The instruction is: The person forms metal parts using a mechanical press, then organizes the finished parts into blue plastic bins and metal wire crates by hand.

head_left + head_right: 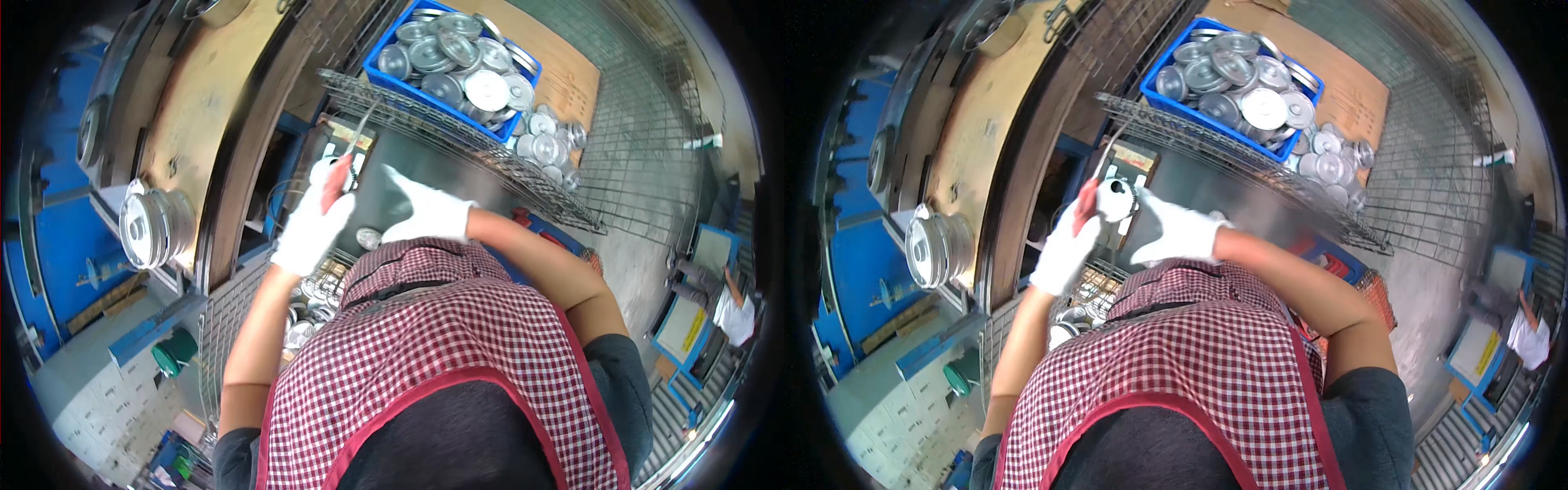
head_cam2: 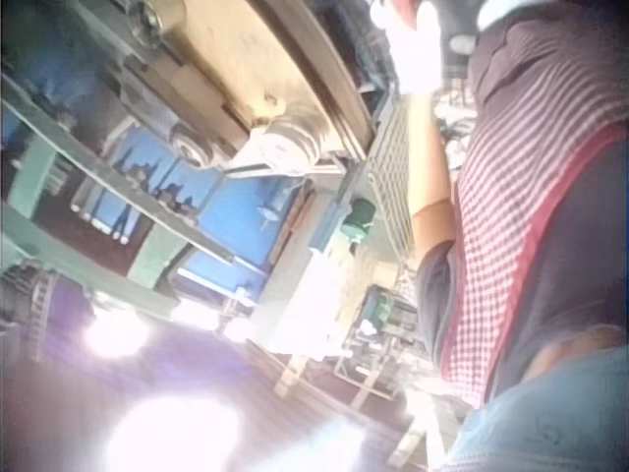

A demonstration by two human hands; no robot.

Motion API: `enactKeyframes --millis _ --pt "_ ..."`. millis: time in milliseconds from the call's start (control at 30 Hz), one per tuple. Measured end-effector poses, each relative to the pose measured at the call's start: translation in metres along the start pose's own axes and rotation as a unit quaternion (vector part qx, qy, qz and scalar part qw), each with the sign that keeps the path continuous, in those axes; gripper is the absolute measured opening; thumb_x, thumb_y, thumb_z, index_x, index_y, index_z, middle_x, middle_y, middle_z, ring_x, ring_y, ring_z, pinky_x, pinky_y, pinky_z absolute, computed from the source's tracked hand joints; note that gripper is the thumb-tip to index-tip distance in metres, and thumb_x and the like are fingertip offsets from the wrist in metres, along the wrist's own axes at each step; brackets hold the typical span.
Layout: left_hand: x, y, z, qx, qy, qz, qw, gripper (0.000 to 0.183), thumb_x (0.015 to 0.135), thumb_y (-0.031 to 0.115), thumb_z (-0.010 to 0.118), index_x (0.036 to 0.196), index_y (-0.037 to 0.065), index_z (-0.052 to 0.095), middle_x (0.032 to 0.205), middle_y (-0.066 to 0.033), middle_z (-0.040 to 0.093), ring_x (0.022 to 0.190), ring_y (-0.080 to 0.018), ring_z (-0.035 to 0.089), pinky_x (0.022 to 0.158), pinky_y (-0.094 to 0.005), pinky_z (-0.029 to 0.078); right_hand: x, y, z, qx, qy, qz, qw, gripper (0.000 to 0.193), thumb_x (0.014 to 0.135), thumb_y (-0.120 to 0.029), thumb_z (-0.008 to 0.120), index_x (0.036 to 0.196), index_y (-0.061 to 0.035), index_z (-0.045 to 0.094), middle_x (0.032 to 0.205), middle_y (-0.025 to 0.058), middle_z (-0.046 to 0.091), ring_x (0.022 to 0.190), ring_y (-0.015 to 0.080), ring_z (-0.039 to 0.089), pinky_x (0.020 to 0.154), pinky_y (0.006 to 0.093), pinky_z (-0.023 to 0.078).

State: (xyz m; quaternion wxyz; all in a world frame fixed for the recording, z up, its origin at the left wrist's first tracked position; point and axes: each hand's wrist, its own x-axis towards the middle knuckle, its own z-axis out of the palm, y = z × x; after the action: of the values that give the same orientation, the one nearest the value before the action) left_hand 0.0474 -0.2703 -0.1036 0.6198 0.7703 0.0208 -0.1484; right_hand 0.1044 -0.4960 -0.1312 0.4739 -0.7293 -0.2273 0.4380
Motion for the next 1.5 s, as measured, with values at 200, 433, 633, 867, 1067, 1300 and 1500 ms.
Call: enactKeyframes --millis 200,433,633,867,1067,1300,1500 --pt "0.033 0.057 -0.001 0.268 0.085 0.071 0.957 0.073 0.090 0.048 0.054 0.146 0.007 0.033 0.134 -0.0263 0.047 0.123 -0.0407 0.046 0.107 -0.0446 0.033 0.072 0.005 -0.001 -0.037 0.280 -0.263 0.923 0.055 0.080 -0.021 0.071 0.128 -0.0043 0.049 0.117 0.0076 0.059 0.107 0.0196 0.057 0.100 0.0318 0.042" --pt "-0.050 -0.041 -0.078 0.265 0.222 0.061 0.936 0.042 0.098 0.028 0.047 0.131 0.003 0.053 0.133 -0.0183 0.053 0.121 -0.0323 0.052 0.104 -0.0392 0.039 0.015 -0.072 -0.170 -0.185 -0.167 -0.339 0.907 0.035 0.071 -0.018 0.081 0.099 -0.0006 0.069 0.096 0.0122 0.070 0.081 0.0226 0.066 0.076 0.0336 0.052" --pt "-0.133 -0.087 -0.040 0.197 0.186 -0.315 0.909 0.066 0.093 0.056 0.046 0.133 0.004 0.051 0.136 -0.0181 0.052 0.128 -0.0342 0.047 0.107 -0.0388 0.036 0.003 -0.188 -0.150 -0.238 -0.470 -0.214 0.822 0.047 0.068 -0.035 0.078 0.102 -0.0044 0.071 0.094 0.0112 0.072 0.080 0.0288 0.069 0.073 0.0344 0.053" --pt "-0.150 -0.182 -0.020 0.115 0.146 -0.353 0.917 0.070 0.091 0.059 0.044 0.132 0.003 0.053 0.132 -0.0184 0.056 0.124 -0.0339 0.051 0.105 -0.0376 0.038 0.035 -0.229 -0.097 -0.223 -0.540 -0.298 0.755 0.031 0.072 -0.025 0.073 0.100 -0.0109 0.074 0.090 0.0061 0.073 0.072 0.0243 0.069 0.061 0.0316 0.050" --pt "-0.112 -0.167 -0.049 0.172 0.103 -0.343 0.918 0.059 0.091 0.055 0.045 0.122 0.008 0.063 0.120 -0.0176 0.063 0.113 -0.0362 0.058 0.098 -0.0408 0.043 0.074 -0.240 -0.030 -0.204 -0.592 -0.379 0.682 0.042 0.080 -0.037 0.064 0.103 -0.0029 0.073 0.099 0.0149 0.070 0.078 0.0292 0.069 0.068 0.0349 0.053" --pt "-0.123 -0.187 -0.056 0.204 0.112 -0.378 0.896 0.056 0.090 0.055 0.046 0.112 0.007 0.068 0.112 -0.0166 0.067 0.106 -0.0351 0.061 0.092 -0.0408 0.046 0.052 -0.233 0.033 -0.298 -0.324 -0.269 0.857 0.032 0.068 -0.034 0.079 0.089 -0.0105 0.072 0.082 0.0100 0.070 0.075 0.0272 0.069 0.067 0.0337 0.054" --pt "-0.124 -0.225 -0.036 0.247 0.081 -0.392 0.883 0.055 0.090 0.055 0.046 0.108 0.008 0.070 0.108 -0.0162 0.068 0.102 -0.0339 0.064 0.087 -0.0417 0.049 0.071 -0.175 0.008 -0.338 -0.404 -0.171 0.833 0.029 0.070 -0.030 0.082 0.087 -0.0086 0.073 0.081 0.0080 0.071 0.073 0.0202 0.069 0.069 0.0292 0.054"
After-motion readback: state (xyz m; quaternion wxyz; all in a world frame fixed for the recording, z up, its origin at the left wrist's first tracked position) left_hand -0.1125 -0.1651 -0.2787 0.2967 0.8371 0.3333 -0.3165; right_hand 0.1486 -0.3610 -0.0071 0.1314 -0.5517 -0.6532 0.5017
